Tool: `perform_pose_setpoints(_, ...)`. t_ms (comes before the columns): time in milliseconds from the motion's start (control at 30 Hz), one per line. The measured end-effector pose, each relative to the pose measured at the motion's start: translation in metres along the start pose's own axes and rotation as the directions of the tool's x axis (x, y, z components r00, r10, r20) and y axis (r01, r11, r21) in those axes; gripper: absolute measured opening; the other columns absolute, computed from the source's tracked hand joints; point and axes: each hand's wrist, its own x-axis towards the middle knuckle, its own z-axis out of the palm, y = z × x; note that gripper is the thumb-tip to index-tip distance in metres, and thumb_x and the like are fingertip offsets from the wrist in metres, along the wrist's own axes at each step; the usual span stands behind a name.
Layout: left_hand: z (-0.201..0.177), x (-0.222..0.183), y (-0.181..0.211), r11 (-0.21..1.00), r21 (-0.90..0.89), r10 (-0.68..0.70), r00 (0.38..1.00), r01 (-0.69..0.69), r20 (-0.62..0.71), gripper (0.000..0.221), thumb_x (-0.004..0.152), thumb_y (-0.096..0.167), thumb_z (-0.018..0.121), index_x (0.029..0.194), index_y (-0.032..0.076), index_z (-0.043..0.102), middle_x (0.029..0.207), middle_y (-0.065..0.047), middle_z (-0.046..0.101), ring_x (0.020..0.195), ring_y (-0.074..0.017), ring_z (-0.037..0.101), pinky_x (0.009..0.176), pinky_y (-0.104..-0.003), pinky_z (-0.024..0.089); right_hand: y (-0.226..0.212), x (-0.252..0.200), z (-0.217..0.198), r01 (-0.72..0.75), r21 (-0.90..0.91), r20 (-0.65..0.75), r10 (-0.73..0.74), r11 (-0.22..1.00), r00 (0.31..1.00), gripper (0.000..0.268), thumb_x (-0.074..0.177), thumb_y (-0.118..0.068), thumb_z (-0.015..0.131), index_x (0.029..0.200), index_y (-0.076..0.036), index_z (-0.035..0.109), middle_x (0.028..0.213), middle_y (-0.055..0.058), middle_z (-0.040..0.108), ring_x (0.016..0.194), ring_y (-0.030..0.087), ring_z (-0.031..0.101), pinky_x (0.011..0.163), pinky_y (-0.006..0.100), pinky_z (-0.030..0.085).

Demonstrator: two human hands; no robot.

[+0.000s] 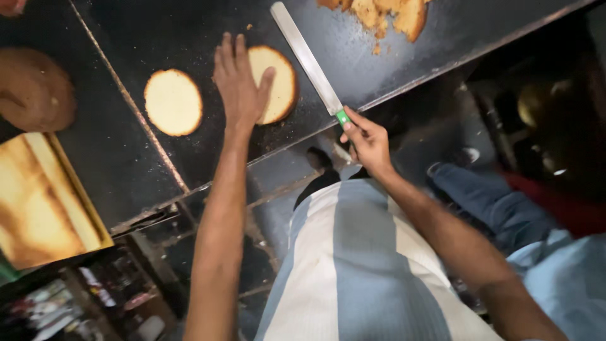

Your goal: The person slices several circular chocolate and plain cake sponges using a long serrated knife, removing the top crust and slicing them horizontally into layers on a dark counter.

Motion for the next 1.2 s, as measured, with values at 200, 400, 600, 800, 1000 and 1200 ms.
perform_pose_setpoints(200,-0.001,-0.012,0.009,0.999,-0.037,0.002,0.976,0.006,0.216,0.070,0.104,0.048,0.064,0.151,0.001,0.045,0.149,-0.025,0.045,0.135,-0.0429,0.042,0.110,-0.056,0.037,0.013,0.004,0.004,0.024,0.010,0.014,-0.024,1.000,1.000,0.041,0.106,-0.018,0.063,0.146,-0.010,0.061,0.081,0.002,0.068,0.049,0.004,0.049,0.045,0.020,0.041)
perform_pose_setpoints(400,0.001,-0.012,0.011,0.999,-0.002,0.049,0.974,-0.049,0.220,0.070,0.107,0.050,0.062,0.153,0.001,0.044,0.149,-0.025,0.045,0.135,-0.0424,0.042,0.110,-0.055,0.037,0.011,0.006,0.007,0.010,0.068,0.041,-0.013,0.998,0.999,0.040,0.106,-0.020,0.064,0.145,-0.011,0.061,0.084,0.002,0.069,0.051,0.003,0.049,0.044,0.020,0.041)
perform_pose_setpoints(600,0.003,-0.013,0.009,0.999,0.006,0.047,0.975,-0.050,0.217,0.070,0.109,0.052,0.060,0.153,0.001,0.043,0.149,-0.025,0.045,0.135,-0.0429,0.043,0.110,-0.055,0.037,0.013,0.004,0.008,0.008,0.043,0.067,-0.011,0.999,0.998,0.040,0.106,-0.019,0.064,0.145,-0.014,0.061,0.083,0.002,0.067,0.050,0.003,0.049,0.045,0.019,0.041)
perform_pose_setpoints(800,0.008,-0.014,0.012,0.999,0.046,0.003,0.989,-0.010,0.146,0.069,0.110,0.055,0.054,0.152,0.002,0.045,0.146,-0.025,0.047,0.133,-0.0436,0.046,0.108,-0.055,0.040,0.007,-0.054,-0.026,-0.040,0.006,0.124,0.039,0.999,0.991,0.041,0.104,-0.016,0.064,0.144,-0.014,0.061,0.081,0.001,0.069,0.052,0.003,0.052,0.046,0.020,0.044)
perform_pose_setpoints(1000,0.016,-0.029,0.027,0.941,0.168,-0.304,0.951,0.293,0.046,0.064,0.109,0.053,0.050,0.146,0.000,0.047,0.137,-0.024,0.051,0.121,-0.0430,0.051,0.095,-0.055,0.046,0.002,0.003,0.020,-0.023,-0.171,0.105,0.041,0.985,0.994,0.038,0.105,-0.017,0.064,0.143,-0.014,0.064,0.074,-0.002,0.063,0.050,0.002,0.046,0.043,0.021,0.039)
perform_pose_setpoints(1200,0.020,-0.032,0.036,0.899,0.207,-0.372,0.922,0.386,-0.104,0.061,0.108,0.052,0.054,0.142,0.002,0.049,0.131,-0.022,0.053,0.115,-0.0425,0.053,0.090,-0.054,0.050,0.012,-0.062,-0.023,-0.003,-0.183,0.168,0.034,0.983,0.985,0.041,0.104,-0.011,0.064,0.146,-0.011,0.063,0.089,-0.001,0.072,0.068,0.002,0.059,0.057,0.018,0.049)
